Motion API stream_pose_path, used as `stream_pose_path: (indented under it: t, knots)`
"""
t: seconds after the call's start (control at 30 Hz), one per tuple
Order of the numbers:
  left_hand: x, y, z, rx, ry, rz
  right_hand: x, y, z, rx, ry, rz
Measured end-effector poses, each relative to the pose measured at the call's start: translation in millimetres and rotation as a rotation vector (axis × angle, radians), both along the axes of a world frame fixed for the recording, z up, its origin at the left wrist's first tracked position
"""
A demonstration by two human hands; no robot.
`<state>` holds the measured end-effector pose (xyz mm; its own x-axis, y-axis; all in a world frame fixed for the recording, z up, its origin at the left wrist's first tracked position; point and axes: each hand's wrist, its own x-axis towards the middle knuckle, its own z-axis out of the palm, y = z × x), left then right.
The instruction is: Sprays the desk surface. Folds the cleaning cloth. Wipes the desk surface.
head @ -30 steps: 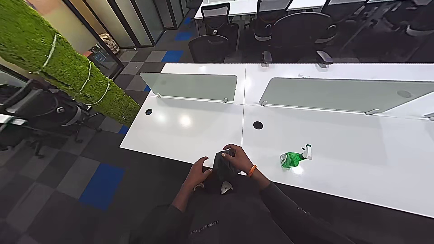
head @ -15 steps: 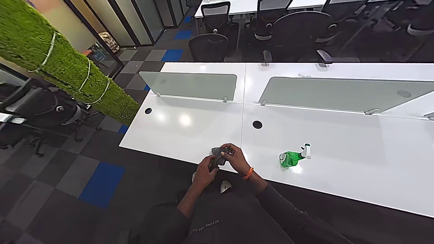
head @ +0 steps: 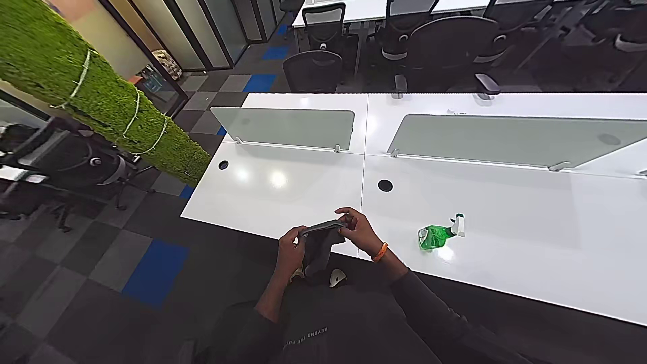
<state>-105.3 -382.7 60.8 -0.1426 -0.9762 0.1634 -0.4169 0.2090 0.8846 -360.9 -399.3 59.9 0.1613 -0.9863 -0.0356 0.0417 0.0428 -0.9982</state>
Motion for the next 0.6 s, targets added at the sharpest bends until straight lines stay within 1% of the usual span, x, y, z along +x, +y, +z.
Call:
stream_pose_path:
  t: [0.13,0.27,0.33,0.4,0.47,0.53,0.6]
  knots:
    - [4.1,0.1,4.0,-0.010,0.041,0.022,-2.3,2.2,-3.1,-0.053,0.063,0.028]
    - [6.0,1.2,13.2,-0.046,0.048,0.051,-7.1,7.2,-8.7,-0.140,0.367,0.068]
    - [9.5,0.3,18.0,-0.054,0.045,0.050,-11.6,11.7,-14.7,-0.214,0.521,0.131]
    - [15.9,-2.1,21.0,-0.065,0.030,0.037,-15.5,17.3,-24.2,-0.229,0.637,0.197]
    - [24.8,-4.9,21.4,-0.056,0.002,0.019,-18.8,24.5,-32.9,-0.210,0.661,0.223]
    - [32.6,-5.6,19.9,-0.047,-0.042,0.016,-21.9,31.5,-37.7,-0.215,0.612,0.203]
    - [36.2,-5.6,17.5,-0.040,-0.063,0.022,-24.7,36.3,-38.7,-0.242,0.531,0.141]
